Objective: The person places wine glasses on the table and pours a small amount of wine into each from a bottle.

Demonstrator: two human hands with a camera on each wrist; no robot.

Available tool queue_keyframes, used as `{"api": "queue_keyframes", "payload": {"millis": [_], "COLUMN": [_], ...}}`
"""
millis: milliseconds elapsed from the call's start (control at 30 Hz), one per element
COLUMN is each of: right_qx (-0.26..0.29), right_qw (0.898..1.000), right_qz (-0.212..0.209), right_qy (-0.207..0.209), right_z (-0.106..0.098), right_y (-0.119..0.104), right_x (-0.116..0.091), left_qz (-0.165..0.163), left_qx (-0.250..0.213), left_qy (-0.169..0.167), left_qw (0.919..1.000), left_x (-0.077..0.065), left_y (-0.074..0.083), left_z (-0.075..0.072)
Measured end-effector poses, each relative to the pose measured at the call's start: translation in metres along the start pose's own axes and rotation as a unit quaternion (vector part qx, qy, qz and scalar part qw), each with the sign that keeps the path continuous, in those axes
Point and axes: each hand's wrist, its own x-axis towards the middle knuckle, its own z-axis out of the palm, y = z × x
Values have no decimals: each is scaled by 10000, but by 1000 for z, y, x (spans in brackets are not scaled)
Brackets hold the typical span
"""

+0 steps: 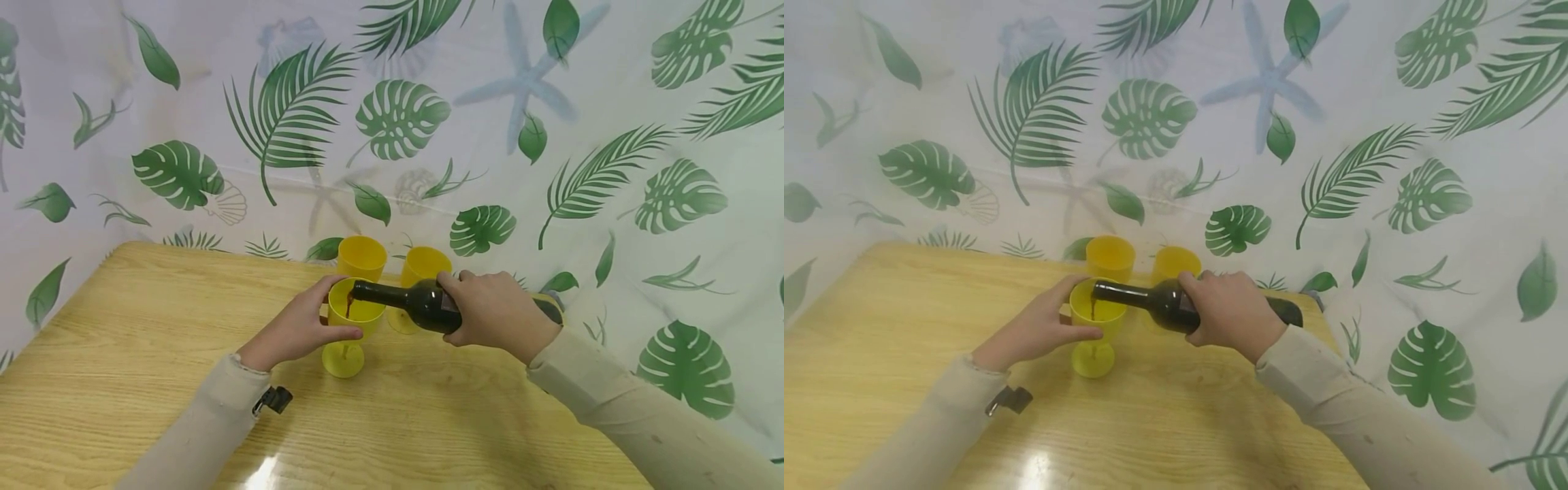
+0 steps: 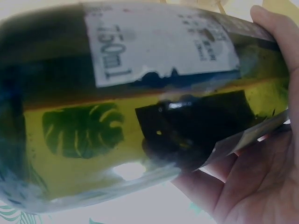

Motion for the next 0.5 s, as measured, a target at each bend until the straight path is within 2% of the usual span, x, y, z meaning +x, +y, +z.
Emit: {"api": "queue_keyframes", "payload": {"millis": [167,500], "right_qx": [-5,104], "right_qw": [10000,9999], "right_qz": [36,52], "right_qy": [-47,-18], "right_z": [-1,-2], "right_y": [-1,-2], "right_x": [1,0], "left_qz": [33,32], "left_qx": [-14,-403], "left_qy": [5,-1], "left_qw": [10000,9992], "left_x": [1,2], "left_y": [-2,-5], "left_z": [-1,-2]}}
